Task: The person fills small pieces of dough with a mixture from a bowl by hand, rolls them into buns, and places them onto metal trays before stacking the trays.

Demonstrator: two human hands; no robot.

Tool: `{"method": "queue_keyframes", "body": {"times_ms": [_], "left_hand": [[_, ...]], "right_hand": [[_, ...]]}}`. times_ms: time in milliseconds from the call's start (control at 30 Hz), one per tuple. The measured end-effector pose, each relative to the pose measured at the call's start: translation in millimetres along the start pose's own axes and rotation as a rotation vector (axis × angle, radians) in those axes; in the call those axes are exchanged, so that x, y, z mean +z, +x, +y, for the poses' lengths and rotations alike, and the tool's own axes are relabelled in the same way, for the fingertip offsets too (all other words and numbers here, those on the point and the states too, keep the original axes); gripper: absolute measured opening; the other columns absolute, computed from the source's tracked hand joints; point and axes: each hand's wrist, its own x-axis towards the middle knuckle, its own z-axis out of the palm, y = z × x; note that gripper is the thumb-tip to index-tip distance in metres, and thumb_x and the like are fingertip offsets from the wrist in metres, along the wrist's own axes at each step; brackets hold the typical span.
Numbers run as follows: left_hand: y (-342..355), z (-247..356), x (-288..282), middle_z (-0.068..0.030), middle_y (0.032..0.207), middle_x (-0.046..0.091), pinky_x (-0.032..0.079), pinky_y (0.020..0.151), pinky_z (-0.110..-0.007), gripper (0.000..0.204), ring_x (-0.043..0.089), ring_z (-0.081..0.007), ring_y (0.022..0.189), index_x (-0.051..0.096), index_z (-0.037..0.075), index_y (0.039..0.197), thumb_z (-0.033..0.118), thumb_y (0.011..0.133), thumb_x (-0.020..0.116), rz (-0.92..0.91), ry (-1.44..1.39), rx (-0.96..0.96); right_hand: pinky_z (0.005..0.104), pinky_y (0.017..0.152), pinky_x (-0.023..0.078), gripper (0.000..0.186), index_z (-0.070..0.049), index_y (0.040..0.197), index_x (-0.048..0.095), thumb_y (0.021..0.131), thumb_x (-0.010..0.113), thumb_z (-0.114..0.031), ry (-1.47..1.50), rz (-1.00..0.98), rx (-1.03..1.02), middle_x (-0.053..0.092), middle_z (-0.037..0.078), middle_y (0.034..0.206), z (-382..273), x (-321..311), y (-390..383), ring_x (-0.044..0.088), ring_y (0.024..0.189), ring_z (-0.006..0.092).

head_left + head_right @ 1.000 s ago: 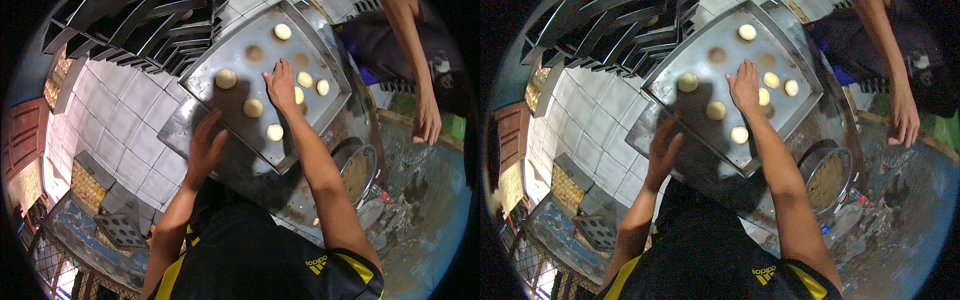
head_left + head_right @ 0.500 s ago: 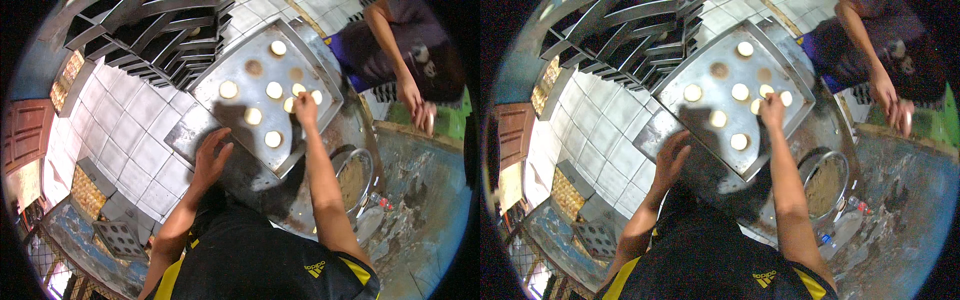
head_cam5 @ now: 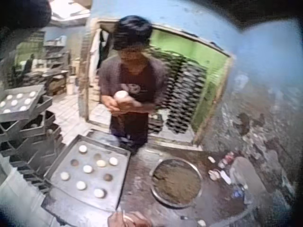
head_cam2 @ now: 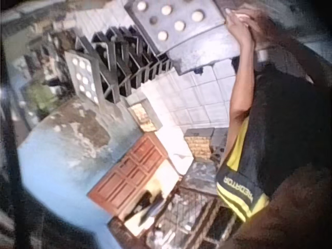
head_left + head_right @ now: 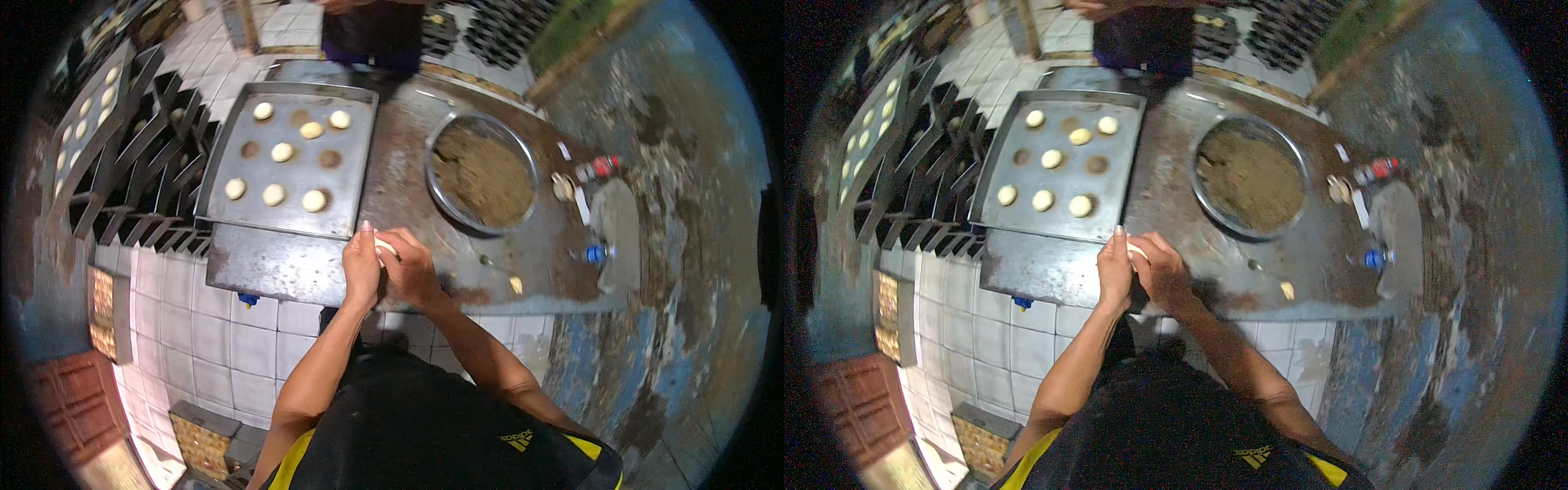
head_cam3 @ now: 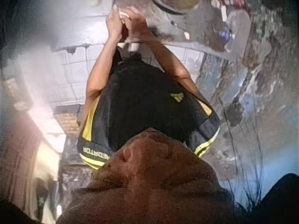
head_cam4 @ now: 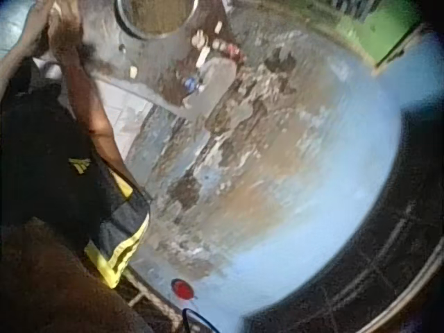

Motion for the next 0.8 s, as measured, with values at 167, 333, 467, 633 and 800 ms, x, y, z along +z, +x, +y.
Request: {"method": "queue_keyframes", "body": {"times_ms": [167,333,467,633,800], "left_hand": [[-47,-41,67,0.0011,0.078,0.058,0.043,0.065,-0.027,0.04,0.052,-0.0075,0.073,0.062,0.005,0.085,0.037,0.107,0.052,-0.075,-0.005,0.024],[-70,-43,86,-0.0068,0.106,0.063,0.052,0.068,-0.028,0.044,0.061,-0.0135,0.087,0.054,0.003,0.123,0.042,0.103,0.057,-0.241,0.009,0.08],[-32,-109,48,-0.009,0.121,0.064,0.056,0.08,-0.032,0.054,0.064,-0.0188,0.094,0.042,0.006,0.146,0.025,0.1,0.061,-0.301,0.34,0.04],[-5,-102,59,-0.0063,0.114,0.07,0.049,0.087,-0.027,0.029,0.063,-0.0137,0.096,0.064,0.004,0.121,0.004,0.092,0.061,-0.366,0.216,-0.165],[49,-64,90,-0.0076,0.109,0.072,0.048,0.099,-0.03,0.058,0.065,-0.0165,0.108,0.047,0.003,0.135,-0.008,0.083,0.072,-0.488,0.07,0.051]], "right_hand": [[0.0268,0.082,0.051,0.028,0.003,0.122,0.062,0.097,0.067,-0.009,0.682,0.167,0.479,0.07,0.004,0.102,37,-42,-82,0.065,0.091,0.0108],[0.0259,0.084,0.051,0.03,0.006,0.125,0.059,0.098,0.065,-0.007,0.834,0.167,0.383,0.07,0.007,0.105,1,-114,-89,0.064,0.095,0.0099],[0.0369,0.085,0.053,0.027,0.004,0.119,0.063,0.097,0.063,-0.01,0.137,0.136,0.199,0.07,0.016,0.103,36,-99,-92,0.067,0.09,0.0265],[0.0454,0.084,0.052,0.019,0.002,0.1,0.071,0.089,0.062,-0.01,-0.092,-0.019,-0.087,0.068,0.018,0.095,69,-106,-31,0.065,0.094,0.0356],[0.0474,0.089,0.054,0.024,0.001,0.108,0.068,0.087,0.057,-0.004,-0.487,0.035,0.038,0.068,0.022,0.11,222,-157,74,0.066,0.1,0.0407]]}}
